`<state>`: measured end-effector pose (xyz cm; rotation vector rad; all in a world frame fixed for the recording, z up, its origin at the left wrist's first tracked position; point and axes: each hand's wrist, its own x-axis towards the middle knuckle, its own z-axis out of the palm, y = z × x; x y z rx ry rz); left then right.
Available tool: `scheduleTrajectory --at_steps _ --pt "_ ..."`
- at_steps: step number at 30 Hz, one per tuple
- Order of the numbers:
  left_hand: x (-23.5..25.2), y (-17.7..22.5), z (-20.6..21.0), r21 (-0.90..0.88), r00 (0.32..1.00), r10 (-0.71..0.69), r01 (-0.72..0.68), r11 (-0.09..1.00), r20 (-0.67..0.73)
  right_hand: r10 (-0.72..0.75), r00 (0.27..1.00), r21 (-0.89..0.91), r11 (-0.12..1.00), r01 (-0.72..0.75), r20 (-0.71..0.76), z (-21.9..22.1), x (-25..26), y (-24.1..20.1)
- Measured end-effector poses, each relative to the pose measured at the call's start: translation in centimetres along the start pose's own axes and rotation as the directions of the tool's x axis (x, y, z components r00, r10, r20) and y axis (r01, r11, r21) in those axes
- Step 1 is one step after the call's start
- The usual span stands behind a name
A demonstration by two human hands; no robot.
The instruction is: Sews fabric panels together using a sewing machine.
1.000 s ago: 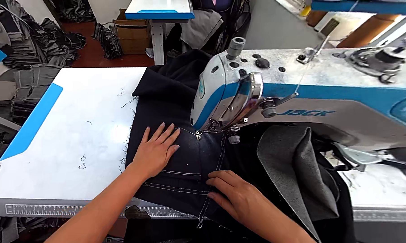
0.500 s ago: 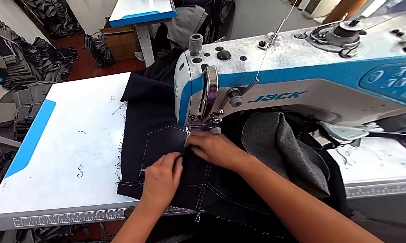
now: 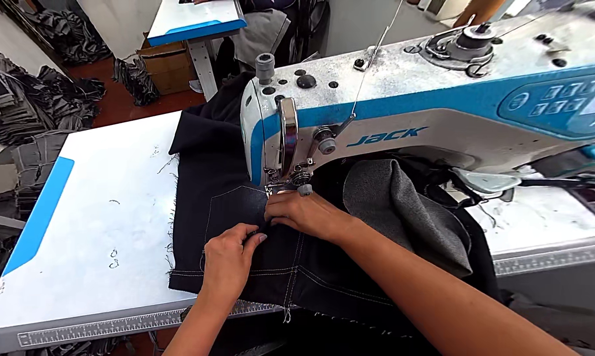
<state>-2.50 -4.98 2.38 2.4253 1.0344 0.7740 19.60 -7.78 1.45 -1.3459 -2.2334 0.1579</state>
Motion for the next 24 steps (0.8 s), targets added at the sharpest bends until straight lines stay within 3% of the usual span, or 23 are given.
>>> scheduleTrajectory --at_steps 8,10,13,15,17,20,24 --pt "0.2 -0.1 0.3 0.068 0.994 0.109 -0.108 0.992 -0.005 -0.002 1.0 -0.014 1.0 0.002 0.006 0.0 -0.2 -0.1" --pt "-0.1 -0.3 0.8 0.107 0.976 0.215 -0.211 0.972 -0.026 0.001 1.0 -0.024 1.0 -0.001 -0.003 0.0 -0.2 -0.2" --pt "-1.4 -0.3 2.5 0.271 0.895 0.446 -0.423 0.865 -0.027 0.058 0.998 -0.079 0.995 -0.059 -0.016 -0.2 -1.0 -1.6" --pt "-2.2 -0.1 2.9 0.332 0.87 0.493 -0.468 0.819 0.01 0.124 0.992 -0.139 0.982 -0.124 -0.009 -0.4 -2.0 -3.3" --pt "-2.6 -0.4 2.6 0.312 0.862 0.506 -0.493 0.812 0.045 0.161 0.986 -0.17 0.971 -0.166 -0.041 0.1 -3.4 -5.4" --pt "-1.8 -1.8 1.0 0.143 0.855 0.506 -0.518 0.843 0.11 0.193 0.972 -0.153 0.965 -0.213 -0.137 1.7 -5.3 -7.6" --pt "3.1 -5.0 -0.9 0.017 0.849 0.495 -0.506 0.862 0.184 0.192 0.951 -0.175 0.955 -0.238 -0.241 3.1 -5.8 -8.1"
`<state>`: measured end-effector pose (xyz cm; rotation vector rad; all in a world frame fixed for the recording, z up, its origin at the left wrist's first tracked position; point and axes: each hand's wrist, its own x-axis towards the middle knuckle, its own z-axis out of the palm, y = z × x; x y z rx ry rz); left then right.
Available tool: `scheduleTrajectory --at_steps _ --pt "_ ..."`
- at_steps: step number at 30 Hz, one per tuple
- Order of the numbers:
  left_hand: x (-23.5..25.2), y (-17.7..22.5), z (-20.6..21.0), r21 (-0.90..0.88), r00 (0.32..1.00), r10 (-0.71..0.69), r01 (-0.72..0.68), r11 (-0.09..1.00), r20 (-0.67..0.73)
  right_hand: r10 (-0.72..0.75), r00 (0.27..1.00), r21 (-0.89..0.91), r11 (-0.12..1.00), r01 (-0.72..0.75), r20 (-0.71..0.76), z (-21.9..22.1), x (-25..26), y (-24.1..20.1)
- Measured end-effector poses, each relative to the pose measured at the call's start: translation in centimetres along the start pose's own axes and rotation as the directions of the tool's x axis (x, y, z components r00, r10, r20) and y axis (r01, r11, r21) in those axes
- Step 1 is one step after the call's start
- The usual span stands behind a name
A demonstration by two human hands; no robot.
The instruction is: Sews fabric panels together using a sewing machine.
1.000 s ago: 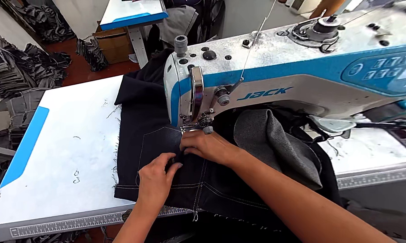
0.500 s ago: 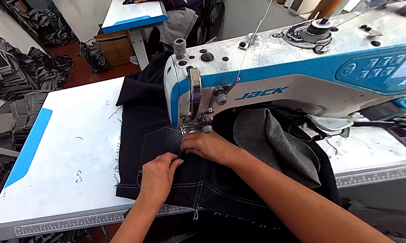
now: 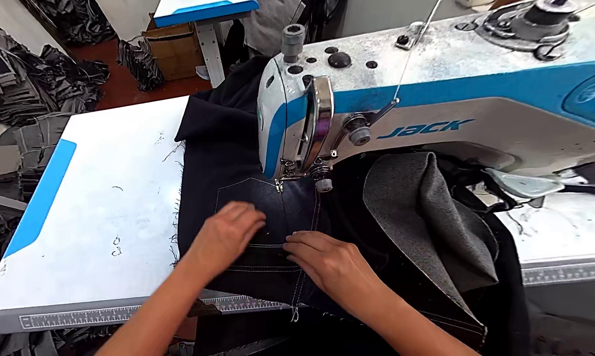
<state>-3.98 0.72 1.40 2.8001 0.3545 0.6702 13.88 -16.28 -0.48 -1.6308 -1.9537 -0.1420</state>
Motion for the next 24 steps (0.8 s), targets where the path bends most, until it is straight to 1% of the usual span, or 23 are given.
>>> scheduleTrajectory --at_steps 2,3,5,8,11,12,13,14,15,16,17,18,19,20,24 --pt "0.5 -3.3 0.0 0.031 0.992 -0.003 -0.001 1.0 0.129 0.001 1.0 -0.022 1.0 -0.001 -0.009 0.2 0.0 0.1" --pt "0.3 -4.6 0.0 0.079 0.978 -0.033 0.017 0.997 0.205 -0.002 1.0 -0.042 0.999 0.003 0.005 0.1 0.1 0.1" --pt "-0.2 -6.1 -0.3 0.161 0.955 -0.092 0.048 0.986 0.283 -0.029 0.998 -0.075 0.997 0.033 0.054 -0.2 0.5 0.1" --pt "-0.6 -6.1 -0.7 0.181 0.946 -0.119 0.066 0.981 0.302 -0.077 0.99 -0.073 0.994 0.086 0.114 -0.6 1.5 0.2" --pt "0.0 -5.2 -1.3 0.246 0.934 -0.147 0.067 0.967 0.326 -0.09 0.988 -0.082 0.991 0.101 0.124 -0.6 1.7 0.4" --pt "0.4 -4.9 -1.4 0.27 0.944 -0.126 0.041 0.962 0.306 -0.085 0.989 -0.087 0.992 0.095 0.12 -0.6 1.6 0.4" --pt "0.8 -4.7 -1.3 0.262 0.967 -0.071 0.006 0.965 0.243 -0.072 0.991 -0.091 0.992 0.083 0.114 -0.5 1.4 0.2" --pt "1.2 -4.4 -0.9 0.214 0.987 0.002 -0.037 0.976 0.162 -0.056 0.993 -0.097 0.993 0.066 0.103 -0.4 1.2 -0.1" --pt "1.6 -4.0 -0.3 0.139 0.992 0.072 -0.086 0.987 0.102 -0.034 0.996 -0.105 0.994 0.043 0.083 -0.2 1.1 -0.4" --pt "1.9 -3.6 0.3 0.045 0.988 0.127 -0.132 0.99 0.09 -0.009 0.998 -0.117 0.993 0.016 0.059 0.0 0.9 -0.7" --pt "2.1 -3.3 0.9 -0.039 0.978 0.162 -0.158 0.987 0.133 0.012 0.999 -0.134 0.991 -0.007 0.035 0.2 0.8 -0.9" --pt "2.0 -3.2 1.3 -0.076 0.961 0.181 -0.168 0.983 0.211 0.027 1.0 -0.155 0.988 -0.025 0.012 0.4 0.7 -1.2" --pt "1.9 -3.3 1.5 -0.064 0.942 0.194 -0.183 0.981 0.274 0.034 0.999 -0.179 0.983 -0.036 -0.015 0.6 0.6 -1.4" --pt "1.8 -3.4 1.5 -0.043 0.93 0.2 -0.196 0.98 0.307 0.034 0.999 -0.201 0.979 -0.041 -0.039 0.8 0.4 -1.6" --pt "1.5 -3.8 1.4 0.006 0.918 0.204 -0.219 0.976 0.341 -0.026 0.992 -0.282 0.959 -0.009 -0.122 1.7 0.1 -2.1"
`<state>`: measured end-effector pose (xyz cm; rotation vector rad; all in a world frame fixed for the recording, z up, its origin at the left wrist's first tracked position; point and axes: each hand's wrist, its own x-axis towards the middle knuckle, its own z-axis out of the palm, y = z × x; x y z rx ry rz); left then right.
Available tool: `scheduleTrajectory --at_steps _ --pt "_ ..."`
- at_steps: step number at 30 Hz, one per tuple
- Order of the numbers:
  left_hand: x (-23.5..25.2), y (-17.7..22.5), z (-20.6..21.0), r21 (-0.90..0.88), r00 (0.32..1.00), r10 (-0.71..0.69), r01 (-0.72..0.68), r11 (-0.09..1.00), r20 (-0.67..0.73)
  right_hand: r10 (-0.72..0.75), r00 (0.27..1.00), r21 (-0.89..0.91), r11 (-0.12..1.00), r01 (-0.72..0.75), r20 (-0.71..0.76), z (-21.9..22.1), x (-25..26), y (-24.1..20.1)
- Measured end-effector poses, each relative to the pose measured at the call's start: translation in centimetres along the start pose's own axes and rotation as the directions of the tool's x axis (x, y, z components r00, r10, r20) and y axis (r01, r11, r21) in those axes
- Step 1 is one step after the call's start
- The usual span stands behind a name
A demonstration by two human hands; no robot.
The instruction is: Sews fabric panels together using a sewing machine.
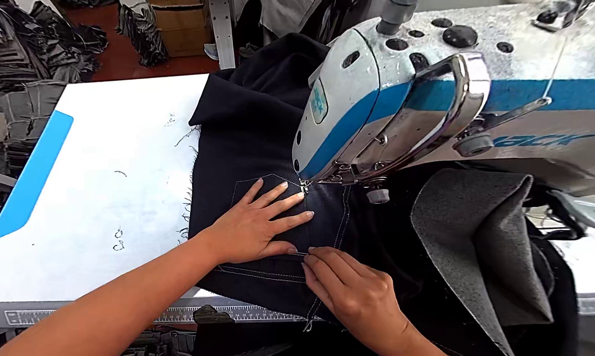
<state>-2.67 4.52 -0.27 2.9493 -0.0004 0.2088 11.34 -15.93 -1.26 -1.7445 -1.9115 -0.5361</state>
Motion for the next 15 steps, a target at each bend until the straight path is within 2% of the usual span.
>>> scheduleTrajectory --at_steps 3,8,12,15 --pt "0.0 0.2 0.0 0.002 1.0 -0.003 0.003 1.0 -0.008 -0.009 1.0 -0.021 1.0 0.009 -0.006 0.0 0.0 -0.3" --pt "-1.0 -0.2 -0.1 -0.039 0.999 -0.004 0.003 0.999 -0.04 -0.05 0.996 -0.036 0.998 0.053 0.073 -1.1 -0.5 -0.4" --pt "-3.7 -3.4 -0.9 -0.003 0.989 -0.146 0.146 0.989 -0.031 -0.032 0.993 -0.043 0.998 0.037 0.114 -1.6 -1.3 0.0" --pt "-6.4 -6.1 -2.9 0.096 0.958 -0.285 0.282 0.955 0.014 -0.031 0.993 -0.037 0.999 0.036 0.116 -1.5 -1.4 -0.1"
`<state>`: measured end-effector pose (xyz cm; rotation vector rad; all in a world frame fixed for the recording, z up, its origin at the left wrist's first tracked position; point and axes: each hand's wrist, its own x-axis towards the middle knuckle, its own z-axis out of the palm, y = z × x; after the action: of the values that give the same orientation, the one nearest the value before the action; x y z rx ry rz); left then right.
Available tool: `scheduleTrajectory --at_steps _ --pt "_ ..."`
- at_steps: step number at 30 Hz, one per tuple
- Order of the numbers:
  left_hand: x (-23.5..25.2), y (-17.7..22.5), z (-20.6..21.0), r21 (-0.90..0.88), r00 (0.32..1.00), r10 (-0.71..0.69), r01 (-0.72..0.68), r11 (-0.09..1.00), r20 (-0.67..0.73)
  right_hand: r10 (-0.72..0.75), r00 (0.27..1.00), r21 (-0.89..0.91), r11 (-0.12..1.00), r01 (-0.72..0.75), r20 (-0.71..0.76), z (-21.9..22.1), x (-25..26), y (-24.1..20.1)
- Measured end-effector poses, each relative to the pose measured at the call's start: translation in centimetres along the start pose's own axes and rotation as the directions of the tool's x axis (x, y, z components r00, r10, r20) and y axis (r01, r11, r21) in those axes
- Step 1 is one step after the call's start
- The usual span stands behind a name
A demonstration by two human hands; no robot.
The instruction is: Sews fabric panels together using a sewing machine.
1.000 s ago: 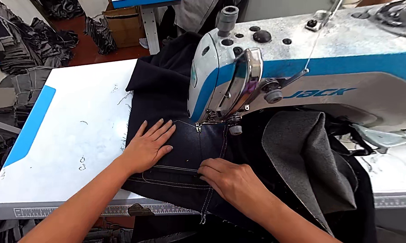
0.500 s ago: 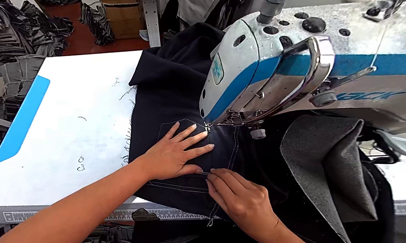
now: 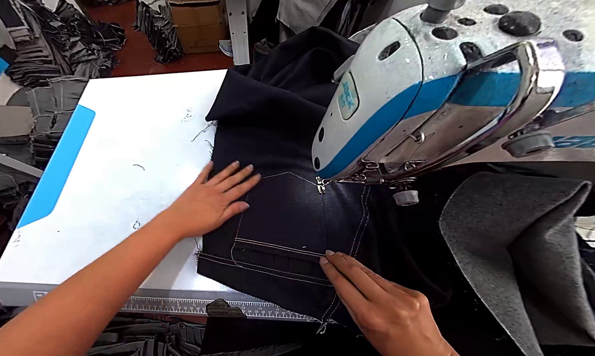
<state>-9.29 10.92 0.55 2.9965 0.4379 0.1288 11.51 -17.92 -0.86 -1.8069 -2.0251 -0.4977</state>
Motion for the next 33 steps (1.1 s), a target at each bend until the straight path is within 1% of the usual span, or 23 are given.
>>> scheduleTrajectory --at_steps 1,2,3,4,5,6,7,8,10,12,14,16,19,21,24,26,28,29,31,32,33 --pt "-0.2 -0.3 -0.8 0.053 0.999 -0.033 0.032 0.998 0.008 -0.002 1.0 -0.003 1.0 0.002 0.0 0.0 0.0 0.0" --pt "0.1 0.0 -1.5 0.086 0.999 -0.04 0.042 0.995 -0.016 -0.003 1.0 -0.008 1.0 0.003 0.002 -0.1 0.1 -0.1" --pt "0.6 1.1 -2.0 0.08 0.997 -0.02 0.026 0.996 -0.08 -0.001 1.0 -0.01 1.0 0.001 0.003 -0.1 0.1 -0.1" --pt "1.3 2.7 -2.1 0.048 0.988 0.021 -0.013 0.999 -0.155 0.002 1.0 -0.008 1.0 -0.001 0.005 -0.1 0.0 -0.2" --pt "1.9 4.6 -1.8 0.001 0.979 0.073 -0.074 0.997 -0.192 0.003 1.0 -0.003 1.0 -0.003 0.007 -0.1 0.0 -0.2" --pt "2.3 6.4 -1.2 -0.057 0.974 0.138 -0.15 0.987 -0.181 0.004 1.0 0.004 1.0 -0.004 0.005 -0.1 0.0 -0.1" --pt "2.5 7.7 -0.3 -0.12 0.969 0.209 -0.225 0.967 -0.133 0.011 1.0 0.017 1.0 -0.011 0.001 -0.1 -0.1 0.0" --pt "2.4 8.3 0.8 -0.162 0.956 0.278 -0.289 0.943 -0.091 0.023 1.0 0.045 0.999 -0.023 -0.004 0.0 -0.3 0.3" --pt "2.2 7.8 1.8 -0.204 0.931 0.361 -0.363 0.909 -0.05 0.065 0.998 0.146 0.987 -0.063 -0.009 0.2 -0.7 1.0" --pt "2.0 7.0 1.9 -0.238 0.91 0.411 -0.41 0.881 -0.046 0.093 0.996 0.233 0.968 -0.089 -0.009 0.4 -1.0 1.4" --pt "2.0 6.7 1.7 -0.252 0.895 0.444 -0.437 0.864 -0.029 0.099 0.995 0.255 0.962 -0.099 0.013 0.4 -1.2 1.5" --pt "2.0 6.8 1.6 -0.253 0.895 0.447 -0.43 0.867 0.009 0.089 0.995 0.242 0.966 -0.094 0.034 0.3 -1.5 1.5" --pt "1.7 7.8 1.8 -0.218 0.911 0.413 -0.399 0.891 0.02 0.066 0.997 0.265 0.962 -0.072 0.032 0.3 -2.2 2.5" --pt "1.4 8.4 2.1 -0.203 0.917 0.399 -0.391 0.898 -0.004 0.05 0.998 0.29 0.955 -0.054 0.023 0.4 -2.5 3.2" --pt "1.1 8.1 2.5 -0.232 0.907 0.414 -0.42 0.878 -0.075 0.036 0.999 0.268 0.963 -0.039 0.016 0.4 -2.4 2.9" --pt "1.1 7.8 2.4 -0.241 0.901 0.427 -0.433 0.869 -0.08 0.032 0.999 0.234 0.971 -0.036 0.02 0.3 -2.3 2.3" --pt "1.2 7.8 2.2 -0.245 0.903 0.425 -0.426 0.871 -0.063 0.044 0.999 0.26 0.965 -0.045 0.007 0.3 -2.4 2.2" --pt "1.2 7.9 2.1 -0.249 0.905 0.421 -0.421 0.872 -0.058 0.067 0.998 0.314 0.947 -0.062 -0.005 0.2 -2.4 2.4" --pt "1.3 7.9 2.1 -0.255 0.909 0.412 -0.414 0.874 -0.063 0.183 0.983 0.454 0.877 -0.158 -0.012 -0.3 -2.0 2.8" --pt "1.3 8.0 2.1 -0.255 0.91 0.408 -0.412 0.875 -0.072 0.239 0.971 0.487 0.848 -0.207 -0.004 -0.5 -1.5 3.1" --pt "1.3 8.0 2.2 -0.253 0.911 0.404 -0.411 0.876 -0.081 0.266 0.964 0.487 0.841 -0.235 0.007 -0.6 -1.0 3.3"
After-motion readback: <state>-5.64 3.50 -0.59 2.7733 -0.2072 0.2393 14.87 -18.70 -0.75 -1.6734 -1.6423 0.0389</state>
